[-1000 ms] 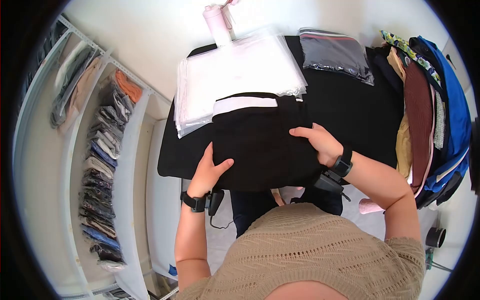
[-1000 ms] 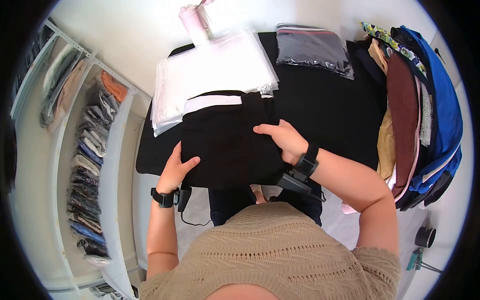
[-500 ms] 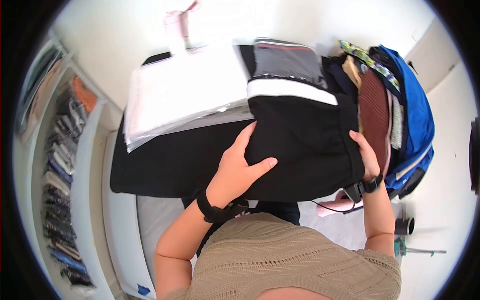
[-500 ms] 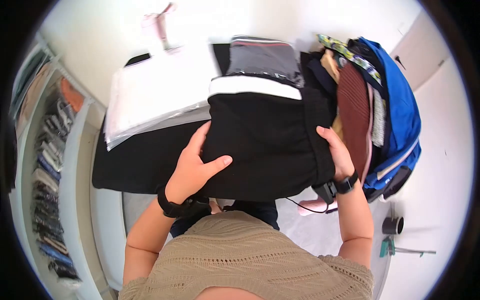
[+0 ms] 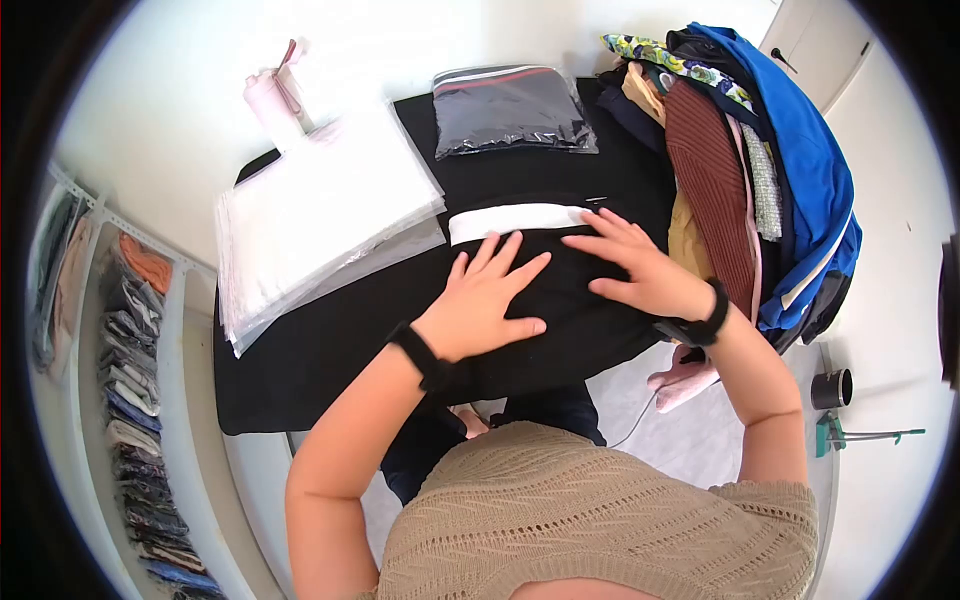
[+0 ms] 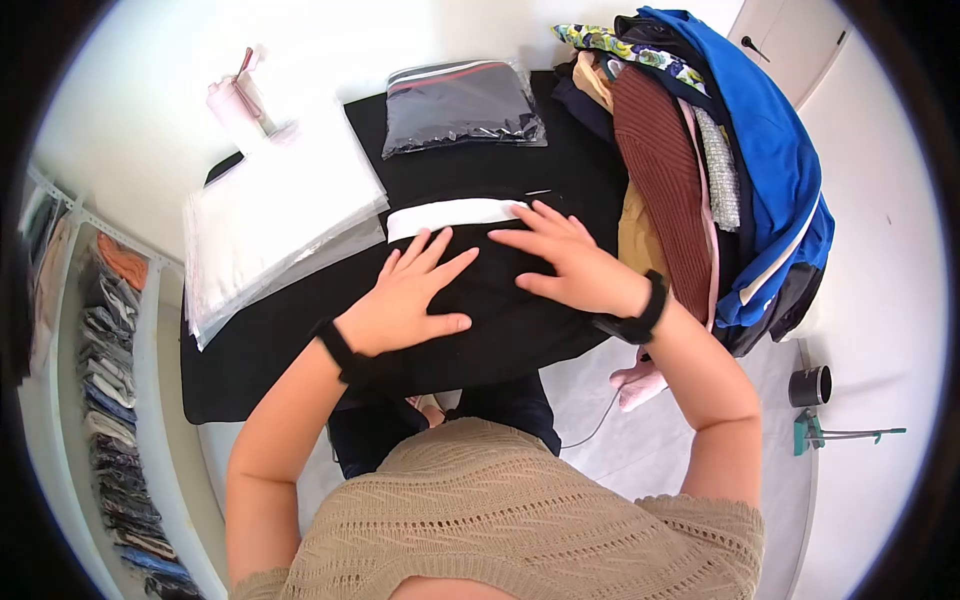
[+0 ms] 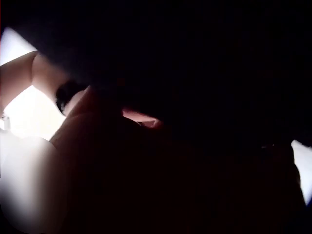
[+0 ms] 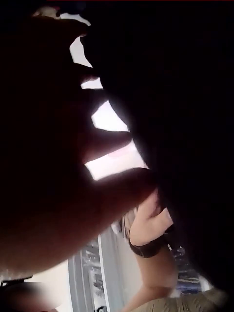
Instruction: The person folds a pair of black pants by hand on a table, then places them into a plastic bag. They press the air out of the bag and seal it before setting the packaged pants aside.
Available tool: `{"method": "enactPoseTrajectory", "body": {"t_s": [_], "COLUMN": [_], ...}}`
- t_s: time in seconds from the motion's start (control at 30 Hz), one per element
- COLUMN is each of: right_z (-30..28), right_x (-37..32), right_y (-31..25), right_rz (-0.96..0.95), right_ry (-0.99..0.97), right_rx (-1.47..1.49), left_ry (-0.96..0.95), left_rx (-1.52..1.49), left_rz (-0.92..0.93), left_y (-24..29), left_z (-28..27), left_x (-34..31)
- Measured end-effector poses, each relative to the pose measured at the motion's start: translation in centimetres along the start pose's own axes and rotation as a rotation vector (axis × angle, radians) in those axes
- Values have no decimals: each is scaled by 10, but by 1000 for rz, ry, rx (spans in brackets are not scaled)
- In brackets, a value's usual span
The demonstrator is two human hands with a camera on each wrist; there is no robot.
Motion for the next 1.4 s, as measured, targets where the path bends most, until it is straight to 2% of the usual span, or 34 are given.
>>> {"method": "enactPoseTrajectory", "body": {"t_s": [0.03, 0.1, 0.2, 0.23, 0.3, 0.33, 0.37, 0.43, 0.47, 0.53, 0.57, 0.63, 0.7, 0.8, 0.83, 0.97, 1.03, 1.07, 1.1, 1.17, 1.23, 1.3, 1.37, 1.4], "right_z": [9, 27, 31, 26, 19, 9, -1, 3, 6, 29, 29, 40, 45, 47, 45, 41, 32, 26, 18, -5, -8, 6, 41, 40], "right_x": [9, 22, 27, 25, 17, 8, -4, -28, -31, -54, -56, -47, -42, -38, -34, -24, -28, -32, -35, -43, -52, -56, -64, -64], "right_y": [3, 24, 32, 29, 44, 43, 44, 62, 65, 93, 95, 82, 76, 77, 76, 63, 56, 54, 52, 52, 73, 94, 133, 128], "right_rz": [76, 164, 121, 112, -78, -56, 13, 284, 282, 782, 773, 645, 692, 767, 790, 540, 485, 422, 361, 279, 288, 378, 584, 569], "right_ry": [-68, -270, -328, -329, -241, -214, -157, 147, 142, 253, 258, 1, 22, 48, 48, 45, 102, 126, 150, 214, 238, 241, 132, 146], "right_rx": [-92, -200, -203, -160, 61, 123, 342, 923, 923, 1226, 1229, 1570, 1518, 1429, 1397, 1514, 1489, 1519, 1551, 1417, 1423, 1427, 1420, 1402], "left_ry": [-61, -213, -231, -188, -35, 68, 224, 379, 380, 281, 200, 123, -13, 59, 151, 147, 220, 337, 469, 569, 529, 537, 516, 540], "left_rx": [60, 13, 27, -11, -288, -480, -471, -489, -491, -957, -1133, -1299, -1280, -1307, -1355, -1168, -847, -704, -363, 81, 299, 445, 495, 586], "left_rz": [-90, -138, -118, -82, 106, 123, 67, -147, -152, -410, -450, -507, -449, -390, -274, -402, -375, -357, -379, -633, -874, -1009, -989, -878], "left_y": [-8, -46, -51, -50, -61, -64, -65, -73, -70, -76, -69, -53, -45, -24, -31, -36, -52, -68, -73, -92, -129, -172, -225, -245], "left_z": [5, 29, 31, 28, 22, 14, 7, 9, 13, 36, 39, 46, 49, 46, 57, 41, 27, 16, -11, -46, -67, -75, -61, -50], "left_x": [8, 27, 27, 24, 15, 3, -13, -40, -47, -58, -58, -57, -48, -41, -34, -45, -59, -71, -92, -136, -178, -211, -235, -240]}}
Point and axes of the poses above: each hand's wrist, its own x-axis towards the middle knuckle, its own z-axis out of the palm, y = z × x, the point moved 6 cm from there along x, towards the middle knuckle, and after that the axes turned 11 degrees about -y, right-handed, at the moved point
